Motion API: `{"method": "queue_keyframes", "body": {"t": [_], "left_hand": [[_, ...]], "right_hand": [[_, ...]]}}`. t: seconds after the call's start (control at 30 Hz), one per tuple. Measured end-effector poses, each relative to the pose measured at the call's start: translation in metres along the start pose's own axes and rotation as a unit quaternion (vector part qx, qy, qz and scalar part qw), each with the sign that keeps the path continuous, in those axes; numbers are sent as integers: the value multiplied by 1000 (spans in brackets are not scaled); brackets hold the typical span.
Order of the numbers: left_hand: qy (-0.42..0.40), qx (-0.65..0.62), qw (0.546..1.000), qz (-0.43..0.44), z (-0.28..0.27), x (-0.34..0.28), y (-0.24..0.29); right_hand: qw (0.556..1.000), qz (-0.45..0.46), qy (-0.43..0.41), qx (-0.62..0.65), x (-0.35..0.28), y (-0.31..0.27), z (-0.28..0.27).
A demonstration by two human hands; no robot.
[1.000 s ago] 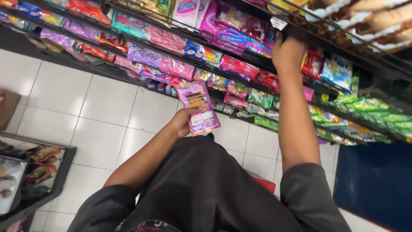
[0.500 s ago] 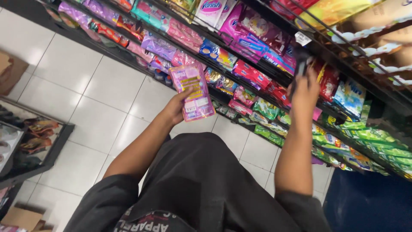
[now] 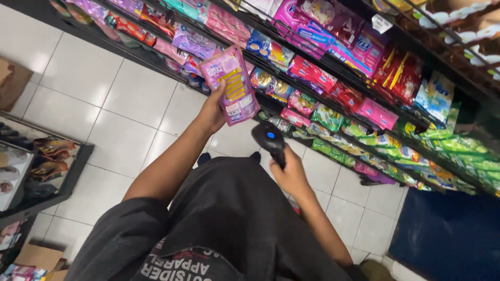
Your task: Scan and place various cleaning and laundry product pouches onto retail shelves.
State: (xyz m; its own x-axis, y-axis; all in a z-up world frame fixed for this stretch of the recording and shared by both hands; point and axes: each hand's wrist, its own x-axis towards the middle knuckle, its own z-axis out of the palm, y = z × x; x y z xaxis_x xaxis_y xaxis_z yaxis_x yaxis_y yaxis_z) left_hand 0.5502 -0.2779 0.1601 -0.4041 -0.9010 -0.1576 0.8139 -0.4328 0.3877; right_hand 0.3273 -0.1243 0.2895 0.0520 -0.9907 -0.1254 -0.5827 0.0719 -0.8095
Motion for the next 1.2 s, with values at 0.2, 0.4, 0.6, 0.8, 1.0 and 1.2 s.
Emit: {"method": "queue_keyframes", "body": {"t": [0.2,0.4,0.6,0.8,1.0,1.2], "left_hand": [[27,-18,999,18,-4,1,-5],[-2,-16,1000,19,3,-3,-8],[-4,-6,1000,5,1,-2,-14],[-4,1,1000,13,-2,4,-20],[5,11,1000,16,6,10,-25],[-4,-5,999,35,19,20,-33]], "right_hand": [[997,-64,12,-41,-12,-21,23],[997,-56,22,-40,-22,-30,32],[997,-61,30,-20,-24,-32,33],[998,-45,23,-26,-19,-24,28],[997,-68,15,-28,-8,-12,13],[998,-51,-13,-28,7,-2,-9]]}}
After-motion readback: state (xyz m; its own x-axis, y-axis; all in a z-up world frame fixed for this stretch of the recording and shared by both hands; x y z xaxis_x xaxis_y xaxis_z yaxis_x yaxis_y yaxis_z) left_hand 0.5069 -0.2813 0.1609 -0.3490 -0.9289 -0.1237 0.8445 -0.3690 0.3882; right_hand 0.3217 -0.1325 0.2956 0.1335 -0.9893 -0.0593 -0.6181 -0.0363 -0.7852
